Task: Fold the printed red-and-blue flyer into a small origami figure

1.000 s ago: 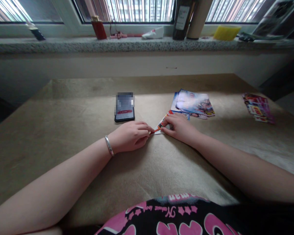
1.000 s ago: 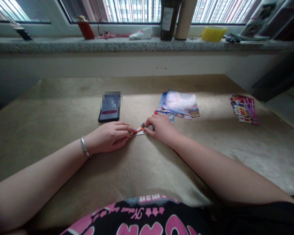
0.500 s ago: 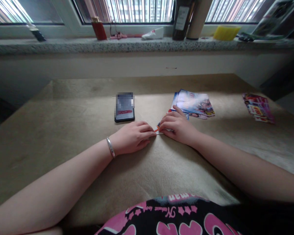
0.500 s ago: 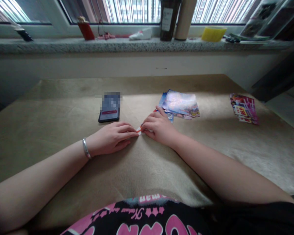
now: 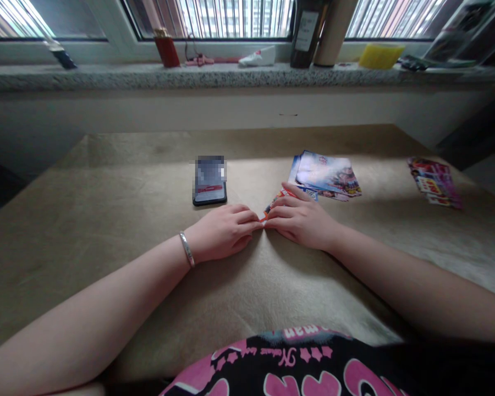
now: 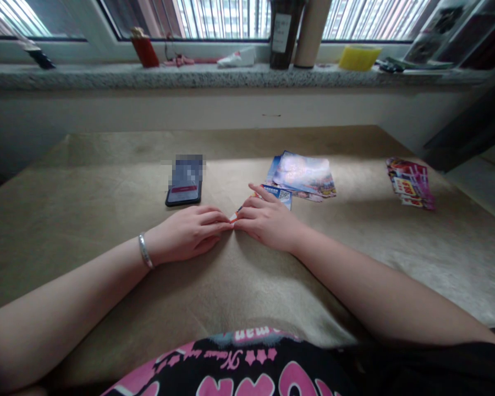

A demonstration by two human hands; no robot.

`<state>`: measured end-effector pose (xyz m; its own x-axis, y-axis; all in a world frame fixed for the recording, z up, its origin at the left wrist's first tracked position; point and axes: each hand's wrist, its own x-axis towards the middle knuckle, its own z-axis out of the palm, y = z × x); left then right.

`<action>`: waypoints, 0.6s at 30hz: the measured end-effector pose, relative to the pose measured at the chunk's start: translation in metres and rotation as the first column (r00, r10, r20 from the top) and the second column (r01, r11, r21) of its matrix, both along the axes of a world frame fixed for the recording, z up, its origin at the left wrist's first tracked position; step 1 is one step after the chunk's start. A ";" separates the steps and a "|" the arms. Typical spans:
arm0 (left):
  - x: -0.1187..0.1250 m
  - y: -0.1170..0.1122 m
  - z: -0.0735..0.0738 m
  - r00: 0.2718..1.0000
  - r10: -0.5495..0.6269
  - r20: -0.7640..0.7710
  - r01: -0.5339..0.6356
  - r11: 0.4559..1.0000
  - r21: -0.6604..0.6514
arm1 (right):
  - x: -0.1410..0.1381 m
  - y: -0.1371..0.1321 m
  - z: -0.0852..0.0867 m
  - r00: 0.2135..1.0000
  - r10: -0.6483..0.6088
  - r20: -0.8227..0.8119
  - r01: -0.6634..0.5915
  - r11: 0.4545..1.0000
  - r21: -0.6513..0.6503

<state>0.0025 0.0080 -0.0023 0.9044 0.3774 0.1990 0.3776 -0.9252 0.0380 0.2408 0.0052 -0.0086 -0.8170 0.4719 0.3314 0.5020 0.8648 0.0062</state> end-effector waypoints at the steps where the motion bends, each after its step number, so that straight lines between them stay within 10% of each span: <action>1: 0.000 0.000 0.000 1.000 -0.002 0.003 0.002 1.000 -0.001 | -0.001 0.001 0.000 1.000 0.006 0.001 -0.006 1.000 -0.008; 18: 0.002 0.002 -0.001 1.000 0.014 0.003 -0.014 1.000 -0.007 | 0.000 0.008 -0.006 0.996 0.070 -0.062 -0.069 0.997 0.022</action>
